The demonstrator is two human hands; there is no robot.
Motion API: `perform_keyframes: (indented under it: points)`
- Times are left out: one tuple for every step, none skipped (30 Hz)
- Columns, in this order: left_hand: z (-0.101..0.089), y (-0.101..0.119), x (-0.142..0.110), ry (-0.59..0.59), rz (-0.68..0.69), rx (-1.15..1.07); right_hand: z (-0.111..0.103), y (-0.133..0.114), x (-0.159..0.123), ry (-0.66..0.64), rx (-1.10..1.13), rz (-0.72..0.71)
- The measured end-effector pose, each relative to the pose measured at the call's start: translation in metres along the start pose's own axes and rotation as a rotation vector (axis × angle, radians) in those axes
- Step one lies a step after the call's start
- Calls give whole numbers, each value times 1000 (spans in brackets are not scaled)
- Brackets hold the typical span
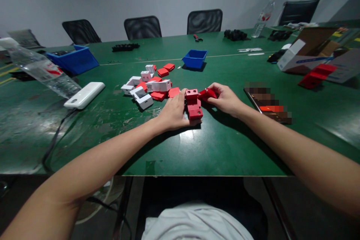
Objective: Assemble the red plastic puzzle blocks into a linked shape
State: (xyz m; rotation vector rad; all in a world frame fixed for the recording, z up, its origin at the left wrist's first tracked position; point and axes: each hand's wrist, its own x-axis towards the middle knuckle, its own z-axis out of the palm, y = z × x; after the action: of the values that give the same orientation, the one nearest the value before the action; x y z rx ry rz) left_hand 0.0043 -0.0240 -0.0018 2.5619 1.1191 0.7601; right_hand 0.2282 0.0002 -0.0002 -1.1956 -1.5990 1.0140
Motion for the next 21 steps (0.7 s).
perform_keyframes:
  points:
    - [0, 0, 0, -1, 2, -2, 0, 0, 0, 2, -2, 7]
    - [0, -1, 0, -1, 3, -2, 1, 0, -1, 3, -5, 16]
    - [1, -1, 0, 0, 3, 0, 1, 0, -1, 5, -4, 25]
    - [1, -1, 0, 2, 3, 2, 2, 0, -2, 8, 0, 34]
    - [1, -2, 0, 3, 2, 2, 2, -1, -2, 11, 7, 40]
    - [1, -2, 0, 3, 2, 2, 2, -1, -2, 15, 18, 45]
    - [1, -2, 0, 2, 2, -1, 2, -1, -3, 23, 30, 49]
    - [1, -1, 0, -2, 1, -4, 2, -2, -3, 28, 38, 52]
    - [0, -1, 0, -5, -2, -7, 2, -2, -3, 29, 42, 56]
    - [0, -1, 0, -9, -4, -10, 2, -3, -4, 28, 44, 60]
    - [0, 0, 0, -10, -7, -12, 2, -3, -4, 25, 47, 62]
    - [0, 0, 0, -8, -9, -15, 2, -3, -4, 23, 51, 62]
    - [-1, 0, 0, -6, -9, -17, 2, -3, -4, 19, 56, 59]
    - [-1, 0, 0, -5, -8, -20, 2, -4, -4, 17, 63, 56]
    - [-1, 0, 0, -3, -7, -22, 1, -4, -4, 15, 68, 51]
    - [-1, 0, 0, -2, -4, -22, 1, -4, -4, 12, 69, 46]
    - [-1, 0, 0, -2, 0, -21, 1, -4, -4, 9, 65, 39]
    - [0, 0, 0, -1, 4, -20, 1, -4, -3, 8, 59, 32]
    - [0, 0, 0, 0, 7, -17, 1, -4, -3, 6, 52, 25]
    - [0, 0, 0, 1, 9, -13, 0, -4, -3, 4, 47, 18]
    - [0, 0, 0, 0, 9, -9, 0, -4, -3, 2, 45, 14]
